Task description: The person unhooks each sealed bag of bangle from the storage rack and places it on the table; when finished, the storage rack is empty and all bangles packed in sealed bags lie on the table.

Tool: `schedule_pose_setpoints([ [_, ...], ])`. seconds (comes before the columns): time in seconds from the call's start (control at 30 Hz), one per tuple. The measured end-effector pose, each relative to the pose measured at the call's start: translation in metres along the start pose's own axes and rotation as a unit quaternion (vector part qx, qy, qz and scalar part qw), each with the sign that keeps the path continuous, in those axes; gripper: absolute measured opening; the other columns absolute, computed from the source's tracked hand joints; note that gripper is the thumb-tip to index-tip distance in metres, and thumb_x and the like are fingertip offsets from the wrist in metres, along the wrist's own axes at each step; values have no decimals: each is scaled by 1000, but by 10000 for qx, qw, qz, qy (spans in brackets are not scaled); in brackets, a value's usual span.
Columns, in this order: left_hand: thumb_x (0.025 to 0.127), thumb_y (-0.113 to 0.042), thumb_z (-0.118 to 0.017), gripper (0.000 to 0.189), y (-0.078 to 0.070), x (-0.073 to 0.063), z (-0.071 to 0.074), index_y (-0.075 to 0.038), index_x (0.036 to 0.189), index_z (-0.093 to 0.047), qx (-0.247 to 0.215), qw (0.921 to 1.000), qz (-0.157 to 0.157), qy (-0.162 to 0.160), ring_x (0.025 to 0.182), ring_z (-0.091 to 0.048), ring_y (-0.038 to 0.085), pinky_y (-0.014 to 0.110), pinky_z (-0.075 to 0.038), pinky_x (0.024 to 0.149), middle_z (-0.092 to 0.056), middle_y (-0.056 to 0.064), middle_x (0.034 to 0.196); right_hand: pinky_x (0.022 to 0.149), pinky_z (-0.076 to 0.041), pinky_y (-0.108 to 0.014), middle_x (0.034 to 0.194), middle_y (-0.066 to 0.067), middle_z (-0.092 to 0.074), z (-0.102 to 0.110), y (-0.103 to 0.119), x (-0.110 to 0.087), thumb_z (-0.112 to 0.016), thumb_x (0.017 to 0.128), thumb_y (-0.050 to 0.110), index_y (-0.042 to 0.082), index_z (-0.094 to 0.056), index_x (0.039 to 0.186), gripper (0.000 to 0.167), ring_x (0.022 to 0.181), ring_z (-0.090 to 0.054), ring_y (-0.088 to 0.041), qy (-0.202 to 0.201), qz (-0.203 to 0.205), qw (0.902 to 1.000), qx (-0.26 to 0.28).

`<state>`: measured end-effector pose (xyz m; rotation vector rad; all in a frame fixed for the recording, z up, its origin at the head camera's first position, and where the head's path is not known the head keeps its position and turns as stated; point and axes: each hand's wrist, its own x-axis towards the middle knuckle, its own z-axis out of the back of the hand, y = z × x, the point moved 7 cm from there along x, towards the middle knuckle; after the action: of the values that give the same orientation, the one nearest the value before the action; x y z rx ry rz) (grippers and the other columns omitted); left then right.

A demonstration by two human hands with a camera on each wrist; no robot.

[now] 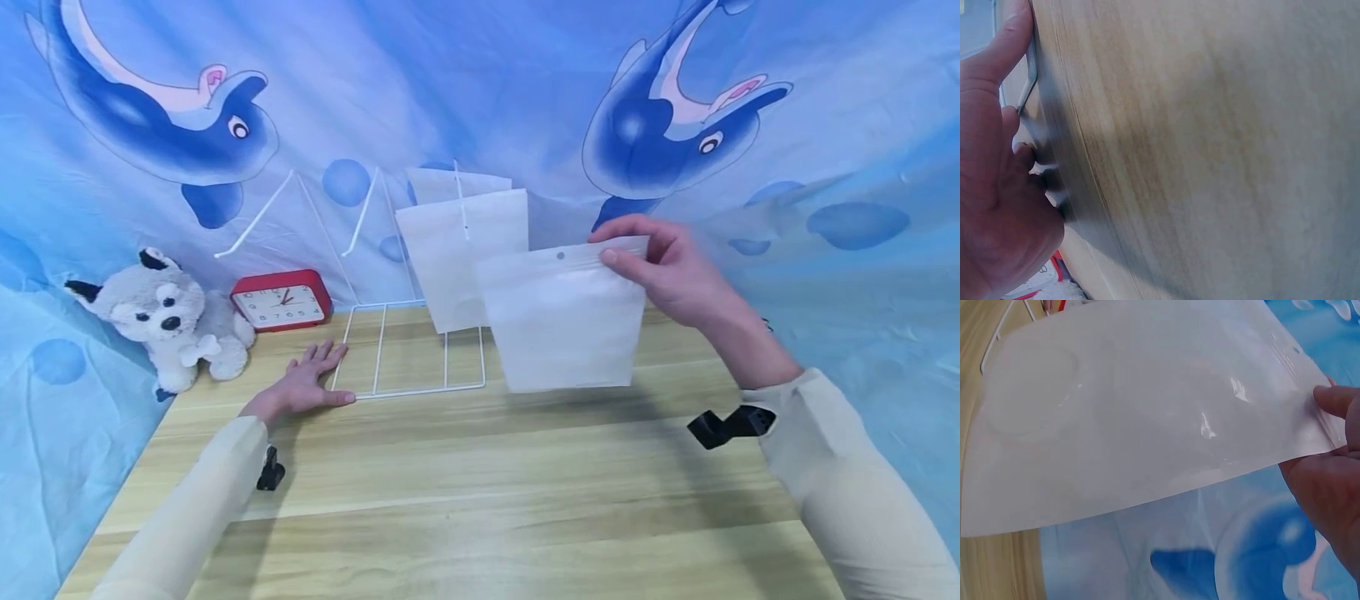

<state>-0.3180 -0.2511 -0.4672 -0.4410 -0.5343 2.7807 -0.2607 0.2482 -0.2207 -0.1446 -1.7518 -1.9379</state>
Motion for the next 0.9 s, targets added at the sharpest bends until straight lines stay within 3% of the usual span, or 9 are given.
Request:
schedule_pose_setpoints([
  [0.07,82,-61,-72,110,1,-1,1,-4,159,-18,-10,10000,24,-7,145,4,54,72,3,110,-3,30,162,45,-48,-21,71,-15,-66,10,-1,-4,-53,95,-16,-8,-68,110,23,51,-60,-17,-10,54,9993,371],
  [0.17,82,-60,-72,109,0,-1,1,-4,159,-18,-55,10000,15,-26,145,4,54,72,3,110,-3,30,162,55,-57,-28,89,-19,-71,25,-4,-12,-49,94,-20,-10,-67,111,26,69,-70,-24,80,40,9965,832],
  [0.3,82,-61,-72,110,-1,-1,1,-4,159,-18,-30,10000,6,-13,145,4,54,72,4,110,-3,30,162,64,-59,-29,103,-14,-71,43,-11,-24,-45,96,-20,-9,-66,115,30,79,-72,-23,322,-78,9936,1081],
  [0.47,82,-61,-71,110,0,-2,0,-4,159,-17,20,10000,44,9,145,4,54,72,3,110,-2,29,162,68,-59,-26,113,-8,-67,69,-26,-41,-47,98,-17,-4,-66,119,31,83,-72,-19,138,-437,9968,650],
  [0.67,82,-60,-72,110,2,-1,-2,-4,159,-17,-21,10000,18,-50,145,4,54,72,3,110,-3,29,162,67,-58,-24,105,-4,-71,100,-43,-62,-48,98,-16,-2,-68,116,30,79,-70,-16,-89,-674,9977,78],
  [0.9,82,-60,-72,110,2,1,1,-6,160,-16,-44,10000,15,-21,146,5,52,71,4,110,-2,28,163,64,-57,-21,105,3,-69,143,-58,-90,-50,99,-13,1,-70,112,28,77,-66,-12,-601,-1087,9874,-977],
])
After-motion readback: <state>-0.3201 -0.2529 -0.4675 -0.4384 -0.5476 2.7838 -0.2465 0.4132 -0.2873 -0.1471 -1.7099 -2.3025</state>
